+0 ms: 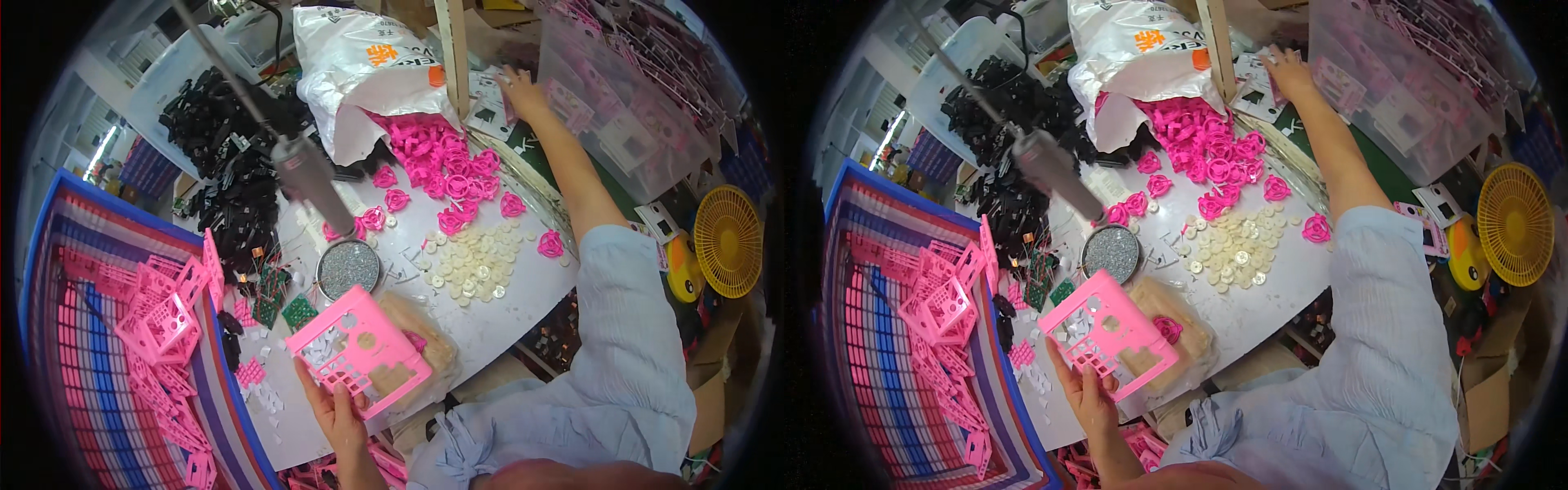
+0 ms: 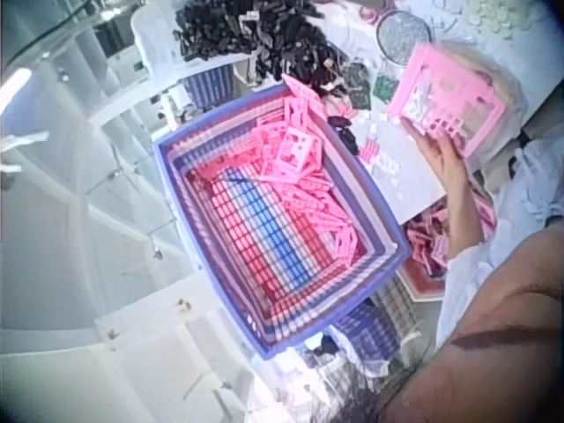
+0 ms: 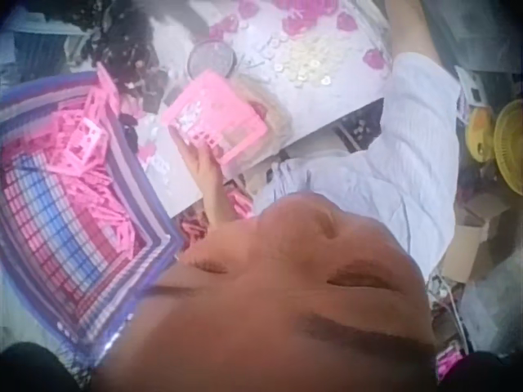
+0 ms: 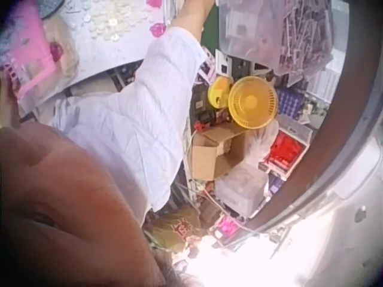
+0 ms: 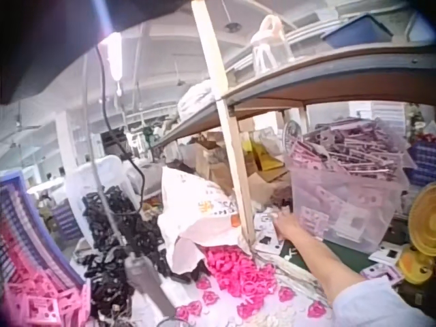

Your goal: Assembling a toy cash register using a glue gun and plastic components.

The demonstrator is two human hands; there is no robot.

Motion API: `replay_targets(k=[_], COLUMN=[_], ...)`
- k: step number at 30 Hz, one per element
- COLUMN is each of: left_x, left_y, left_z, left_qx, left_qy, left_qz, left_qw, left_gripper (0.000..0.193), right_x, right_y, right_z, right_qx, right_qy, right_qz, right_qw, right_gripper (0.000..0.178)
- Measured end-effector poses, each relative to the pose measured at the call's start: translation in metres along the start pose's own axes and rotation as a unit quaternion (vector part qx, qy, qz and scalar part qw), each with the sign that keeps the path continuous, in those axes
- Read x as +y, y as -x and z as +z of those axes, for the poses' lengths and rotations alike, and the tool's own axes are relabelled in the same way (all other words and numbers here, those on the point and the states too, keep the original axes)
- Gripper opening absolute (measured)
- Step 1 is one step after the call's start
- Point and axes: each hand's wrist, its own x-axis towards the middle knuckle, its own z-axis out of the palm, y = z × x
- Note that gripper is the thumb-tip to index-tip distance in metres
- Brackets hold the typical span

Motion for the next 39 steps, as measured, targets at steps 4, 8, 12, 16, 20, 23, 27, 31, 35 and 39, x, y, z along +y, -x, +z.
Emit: replay_targets(k=[4, 8, 12, 16, 20, 23, 27, 31, 35, 39], left_x=[0.005, -0.001, -0.011, -0.03, -0.034, -0.057, -0.039, -0.035, -0.043, -0.034], left_y=[0.001, 0.008, -0.002, -0.024, -0.016, -0.012, -0.008, -0.01, -0.013, -0.015], left_z=[0.002, -0.021, -0.026, -0.019, 0.012, 0.018, -0.007, -0.018, -0.02, -0.012], left_qx=[-0.021, 0.035, 0.04, -0.039, -0.078, -0.054, 0.021, 0.065, 0.137, 0.128], left_qy=[-0.024, -0.04, -0.049, 0.031, 0.097, 0.001, 0.101, 0.063, -0.179, -0.284], left_qz=[0.004, 0.042, 0.057, 0.052, 0.017, 0.027, -0.063, -0.046, 0.167, 0.143], left_qw=[0.999, 0.998, 0.996, 0.997, 0.992, 0.998, 0.993, 0.995, 0.96, 0.94], left_gripper=[0.075, 0.076, 0.074, 0.08, 0.084, 0.073, 0.058, 0.058, 0.082, 0.104], right_x=[-0.002, 0.012, 0.029, -0.019, -0.138, -0.206, -0.228, -0.276, -0.29, -0.289], right_y=[-0.032, -0.053, -0.006, 0.099, 0.166, 0.181, 0.199, 0.25, 0.256, 0.256], right_z=[0.011, -0.038, -0.138, -0.28, -0.337, -0.328, -0.311, -0.291, -0.32, -0.329], right_qx=[-0.103, -0.115, -0.03, -0.173, -0.384, -0.369, -0.194, -0.396, -0.355, -0.285], right_qy=[-0.056, -0.029, -0.332, -0.661, -0.737, -0.721, -0.769, -0.892, -0.911, -0.901], right_qz=[-0.063, -0.132, -0.14, -0.145, -0.168, -0.156, -0.154, -0.073, -0.034, -0.079], right_qw=[0.991, 0.984, 0.932, 0.715, 0.53, 0.566, 0.589, 0.207, 0.208, 0.318], right_gripper=[0.034, 0.019, 0.036, 0.039, 0.044, 0.055, 0.078, 0.072, 0.065, 0.056])
